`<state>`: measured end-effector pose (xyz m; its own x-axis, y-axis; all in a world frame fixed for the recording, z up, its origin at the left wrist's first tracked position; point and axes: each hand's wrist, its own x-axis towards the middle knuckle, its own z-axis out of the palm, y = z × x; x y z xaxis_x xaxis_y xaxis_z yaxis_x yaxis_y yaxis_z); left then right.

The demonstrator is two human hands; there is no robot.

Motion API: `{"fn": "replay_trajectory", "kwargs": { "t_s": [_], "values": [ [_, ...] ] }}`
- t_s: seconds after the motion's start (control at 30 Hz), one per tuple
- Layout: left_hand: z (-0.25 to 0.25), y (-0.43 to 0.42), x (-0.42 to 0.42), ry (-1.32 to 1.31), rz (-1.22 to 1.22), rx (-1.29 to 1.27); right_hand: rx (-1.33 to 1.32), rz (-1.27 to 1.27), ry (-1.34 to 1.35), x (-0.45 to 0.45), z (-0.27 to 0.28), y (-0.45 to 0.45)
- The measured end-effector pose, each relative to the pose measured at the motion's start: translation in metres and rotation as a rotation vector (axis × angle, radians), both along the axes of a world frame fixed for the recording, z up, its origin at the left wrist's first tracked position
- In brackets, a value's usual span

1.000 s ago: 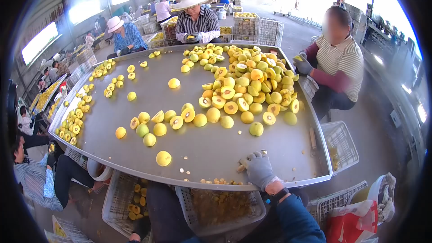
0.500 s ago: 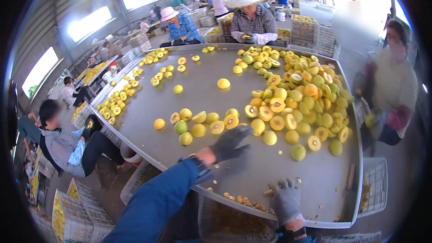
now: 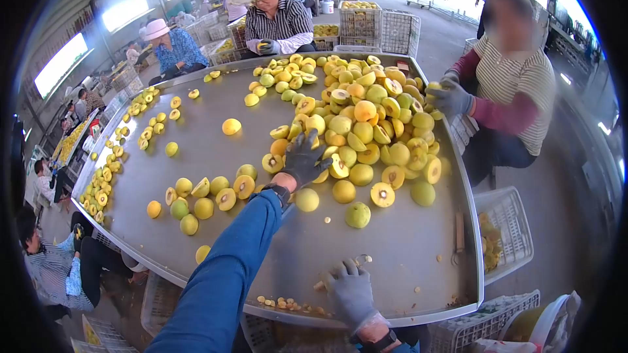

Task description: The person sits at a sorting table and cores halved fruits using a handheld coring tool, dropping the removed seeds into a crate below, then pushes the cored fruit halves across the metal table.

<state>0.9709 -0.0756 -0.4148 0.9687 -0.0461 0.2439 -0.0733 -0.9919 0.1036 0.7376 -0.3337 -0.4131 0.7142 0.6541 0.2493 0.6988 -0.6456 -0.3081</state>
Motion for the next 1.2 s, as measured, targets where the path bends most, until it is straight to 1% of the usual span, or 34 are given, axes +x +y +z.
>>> {"fn": "replay_trajectory", "kwargs": {
  "t_s": [0.1,0.2,0.23,0.37,0.43,0.47,0.5,0.57,0.63,0.67,0.7,0.73,0.77,0.83,0.93,1.0,1.1,1.13,1.2],
  "values": [
    [-0.001,0.005,-0.017,0.025,-0.016,0.074,-0.016,-0.005,0.002,-0.001,0.008,0.001],
    [0.006,0.014,-0.046,0.190,-0.095,0.065,-0.031,-0.009,-0.020,-0.001,0.001,-0.001],
    [0.008,0.021,-0.059,0.191,-0.145,-0.006,-0.039,-0.002,-0.030,-0.002,0.002,-0.001],
    [0.008,0.050,-0.123,0.148,-0.209,0.072,-0.038,0.009,0.005,-0.005,0.002,-0.003],
    [0.027,0.055,-0.153,0.336,-0.215,0.090,-0.081,0.038,0.052,-0.007,0.001,-0.005],
    [0.038,0.057,-0.162,0.429,-0.217,0.207,-0.103,0.051,0.071,-0.006,0.001,-0.006],
    [0.029,0.070,-0.158,0.434,-0.323,0.336,-0.103,0.042,0.094,-0.005,0.004,-0.006],
    [0.069,0.063,-0.135,0.823,-0.350,0.244,-0.108,0.027,0.155,-0.011,0.009,-0.005],
    [0.078,0.045,-0.115,0.450,-0.329,0.206,-0.041,0.024,0.141,-0.013,0.008,-0.006],
    [0.071,0.038,-0.084,0.252,-0.437,0.253,-0.011,0.020,0.133,-0.013,0.007,-0.008],
    [0.061,0.031,-0.064,0.064,-0.347,0.051,0.010,0.025,0.150,-0.013,0.010,-0.009],
    [0.068,0.012,-0.042,-0.033,-0.328,-0.051,0.029,0.035,0.165,-0.013,0.015,-0.011],
    [0.059,0.001,-0.013,-0.125,-0.340,-0.023,0.049,0.051,0.180,-0.011,0.018,-0.012],
    [0.060,-0.022,0.030,-0.079,-0.320,-0.006,0.079,0.058,0.173,-0.011,0.016,-0.013],
    [0.051,-0.052,0.068,0.069,-0.137,0.039,0.067,0.072,0.168,-0.007,0.016,-0.013],
    [0.058,-0.066,0.071,0.186,-0.016,0.105,0.025,0.088,0.200,-0.005,0.022,-0.012],
    [0.045,-0.060,0.079,0.183,-0.012,0.047,0.058,0.060,0.231,-0.007,0.018,-0.011],
    [0.051,-0.058,0.070,0.225,-0.020,0.098,0.064,0.068,0.220,-0.008,0.018,-0.010],
    [0.055,-0.052,0.053,0.268,-0.037,0.102,0.078,0.071,0.181,-0.006,0.021,-0.012]
  ]
}}
